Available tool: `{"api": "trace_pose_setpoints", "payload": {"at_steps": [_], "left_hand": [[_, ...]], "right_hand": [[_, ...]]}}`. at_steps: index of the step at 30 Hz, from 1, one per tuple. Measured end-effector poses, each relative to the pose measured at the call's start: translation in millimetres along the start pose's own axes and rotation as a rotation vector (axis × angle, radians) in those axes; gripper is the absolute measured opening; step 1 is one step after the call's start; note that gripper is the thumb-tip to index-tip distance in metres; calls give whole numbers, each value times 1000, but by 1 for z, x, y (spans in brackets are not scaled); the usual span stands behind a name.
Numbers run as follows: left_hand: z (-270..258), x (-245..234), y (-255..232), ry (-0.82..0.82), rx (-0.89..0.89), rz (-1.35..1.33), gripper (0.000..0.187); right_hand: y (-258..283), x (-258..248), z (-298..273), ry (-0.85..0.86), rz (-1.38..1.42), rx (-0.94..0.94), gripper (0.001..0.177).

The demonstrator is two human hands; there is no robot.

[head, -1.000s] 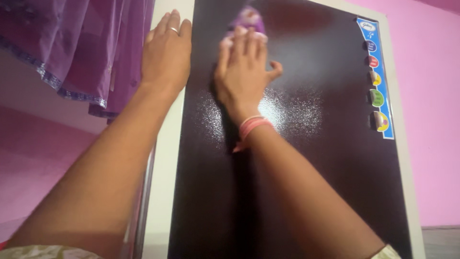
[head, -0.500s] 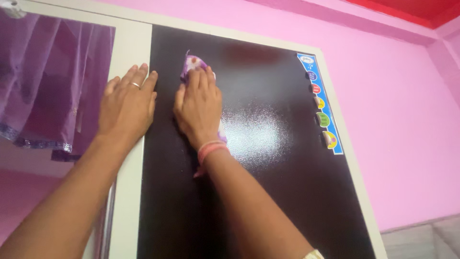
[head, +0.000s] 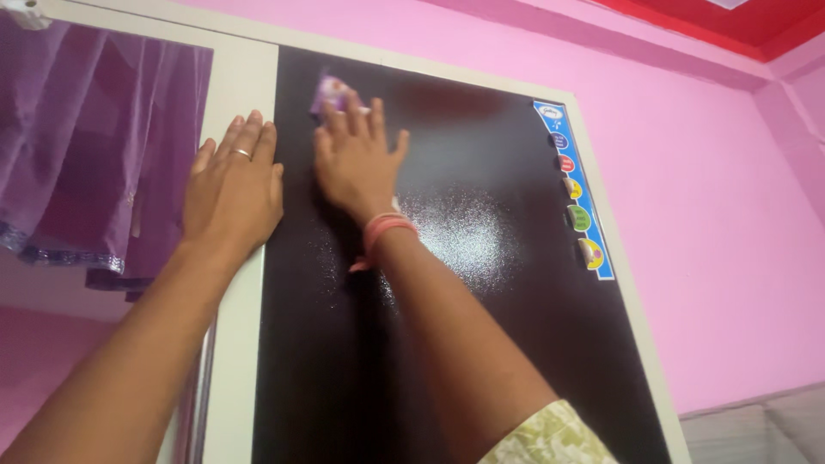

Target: The person wipes the exterior of a dark cabinet door with a purple cloth. They start at the top edge and move downward, then continue wiping the main surface of the door in broad strokes.

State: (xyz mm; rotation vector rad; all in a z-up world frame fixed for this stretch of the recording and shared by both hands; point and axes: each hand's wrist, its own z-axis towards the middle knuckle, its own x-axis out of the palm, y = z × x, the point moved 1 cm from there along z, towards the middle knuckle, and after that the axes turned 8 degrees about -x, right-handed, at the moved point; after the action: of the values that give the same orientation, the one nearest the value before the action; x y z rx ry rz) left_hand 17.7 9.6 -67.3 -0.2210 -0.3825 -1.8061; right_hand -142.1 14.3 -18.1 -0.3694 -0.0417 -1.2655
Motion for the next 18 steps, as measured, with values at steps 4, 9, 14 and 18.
{"api": "trace_pose_setpoints", "payload": {"at_steps": [4,9,14,18], "left_hand": [[0,-5,-3,18,-25,-39,54],[-3,-2,0,-9,16,-50,50],[0,0,2,-17,5,-43,51],[-1,-2,3,-7,30,27,52]], "right_hand": [[-18,-8,-11,-18,26,91,54],[7,2,-48,-196,37,-17,54],[40,10,-43,-147,87,-121,52],[24,16,-9,-105,51,-119,54]]}}
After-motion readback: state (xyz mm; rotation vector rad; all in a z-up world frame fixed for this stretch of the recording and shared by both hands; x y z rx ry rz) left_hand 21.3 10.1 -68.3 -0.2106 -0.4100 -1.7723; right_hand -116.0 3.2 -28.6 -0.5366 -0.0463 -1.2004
